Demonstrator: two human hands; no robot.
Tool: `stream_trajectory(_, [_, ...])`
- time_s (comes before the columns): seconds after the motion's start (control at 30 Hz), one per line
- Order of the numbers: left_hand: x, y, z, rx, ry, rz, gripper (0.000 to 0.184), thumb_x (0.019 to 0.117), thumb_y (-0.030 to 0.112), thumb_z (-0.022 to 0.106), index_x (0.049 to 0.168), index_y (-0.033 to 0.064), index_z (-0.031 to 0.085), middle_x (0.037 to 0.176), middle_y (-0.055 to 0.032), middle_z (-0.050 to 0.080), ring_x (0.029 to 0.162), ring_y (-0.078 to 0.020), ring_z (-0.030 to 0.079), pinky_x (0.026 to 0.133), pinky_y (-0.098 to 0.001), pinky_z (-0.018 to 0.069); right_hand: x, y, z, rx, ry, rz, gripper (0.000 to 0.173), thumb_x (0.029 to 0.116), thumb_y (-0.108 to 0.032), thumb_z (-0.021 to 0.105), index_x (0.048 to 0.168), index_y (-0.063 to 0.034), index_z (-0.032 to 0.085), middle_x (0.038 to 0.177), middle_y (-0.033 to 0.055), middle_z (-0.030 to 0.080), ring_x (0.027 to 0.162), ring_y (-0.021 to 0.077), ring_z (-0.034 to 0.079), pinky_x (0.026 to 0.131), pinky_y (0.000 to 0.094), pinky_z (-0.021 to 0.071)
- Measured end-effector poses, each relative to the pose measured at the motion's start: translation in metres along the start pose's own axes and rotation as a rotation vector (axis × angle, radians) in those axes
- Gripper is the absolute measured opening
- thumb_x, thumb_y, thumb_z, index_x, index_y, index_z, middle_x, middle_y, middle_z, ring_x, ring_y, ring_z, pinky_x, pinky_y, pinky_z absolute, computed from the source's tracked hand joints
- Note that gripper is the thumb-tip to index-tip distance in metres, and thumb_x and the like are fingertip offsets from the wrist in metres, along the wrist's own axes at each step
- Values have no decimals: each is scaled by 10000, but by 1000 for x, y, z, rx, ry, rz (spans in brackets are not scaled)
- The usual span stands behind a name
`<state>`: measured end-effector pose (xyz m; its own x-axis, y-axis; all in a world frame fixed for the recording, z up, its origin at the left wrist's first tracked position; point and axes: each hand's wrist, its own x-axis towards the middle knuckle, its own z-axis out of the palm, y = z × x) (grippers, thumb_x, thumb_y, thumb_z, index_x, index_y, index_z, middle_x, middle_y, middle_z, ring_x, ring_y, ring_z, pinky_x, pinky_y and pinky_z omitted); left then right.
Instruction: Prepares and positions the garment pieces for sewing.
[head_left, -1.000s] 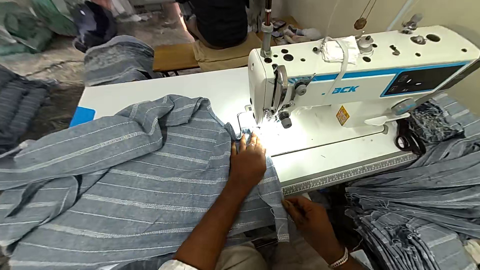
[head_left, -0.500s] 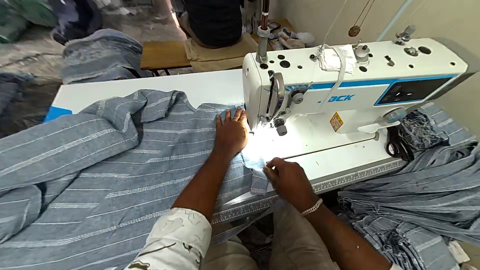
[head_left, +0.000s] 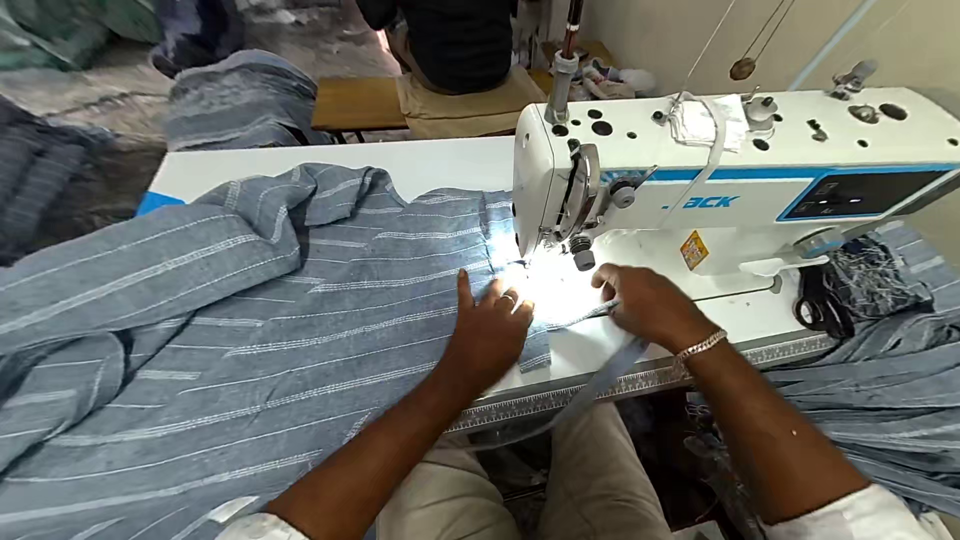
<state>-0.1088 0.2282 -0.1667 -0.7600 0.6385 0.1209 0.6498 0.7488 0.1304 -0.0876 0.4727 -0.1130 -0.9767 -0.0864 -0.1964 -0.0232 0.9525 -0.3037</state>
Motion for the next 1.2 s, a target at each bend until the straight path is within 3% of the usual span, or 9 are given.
stream_trajectory(0.2, [-6,26,-7,-23,-42,10,346,1058,366,530,1106,87,730,1242,-133,700,1277,-398,607,1107,-834,203,-42,-24,8,-13,269,32,606,843,-30,735,1425,-124,593,1326,162,624,1188,419,595,869,641,505])
stream_trajectory(0.3, [-9,6,-1,-7,68,258,146,997,152,615,1046,76,730,1117,-134,723,1166,-374,666,1134,-803,219,-67,-45,36,277,281,27,347,968,-195,704,1301,-111,659,1086,77,712,862,238,700,743,470,607])
stream_trajectory(0.37, [3,-13,-3,-12,119,483,129,991,90,585,970,59,709,992,-135,718,1046,-348,696,1102,-690,386,-73,-61,59,582,100,21,283,1002,-288,677,1222,-111,683,894,19,739,677,141,694,619,362,612])
stream_trajectory(0.47, [32,-27,-41,3,-35,714,130,993,58,574,941,15,686,889,-164,681,886,-356,695,792,-513,574,-63,-82,77,949,-42,87,329,1002,-284,696,1245,-65,657,847,36,748,649,136,711,610,310,623])
stream_trajectory(0.6, [50,-22,-87,194,-305,804,102,987,31,599,961,14,696,919,-145,665,918,-328,679,792,-448,573,-56,-93,75,1073,44,156,284,1011,-260,682,1243,-99,647,848,53,759,620,167,717,573,317,616])
stream_trajectory(0.73, [55,-24,-77,215,-153,899,110,952,-17,592,898,19,680,879,-134,652,866,-325,666,703,-451,548,-54,-93,78,1098,172,179,241,1022,-266,666,1212,-117,666,823,56,754,572,191,703,526,341,612])
stream_trajectory(0.9, [29,-23,-19,56,260,729,160,1008,110,546,947,81,692,1099,-117,716,1105,-331,662,914,-542,510,-58,-79,80,927,207,200,144,1031,-219,635,1086,-103,700,762,51,719,552,180,686,506,353,608])
stream_trajectory(1.03, [-6,-7,13,-78,278,412,184,992,71,560,1033,81,739,1171,-87,732,1131,-287,681,970,-514,513,-52,-60,85,434,417,-8,266,1011,-208,646,1250,-98,679,950,46,727,740,160,694,658,380,610])
stream_trajectory(1.2, [-29,13,15,-127,112,118,320,996,45,547,1272,53,708,1364,-122,676,1308,-316,614,1116,-526,458,-38,-47,79,138,287,-159,319,1042,-225,559,1328,-177,693,1077,63,652,857,183,676,702,389,600])
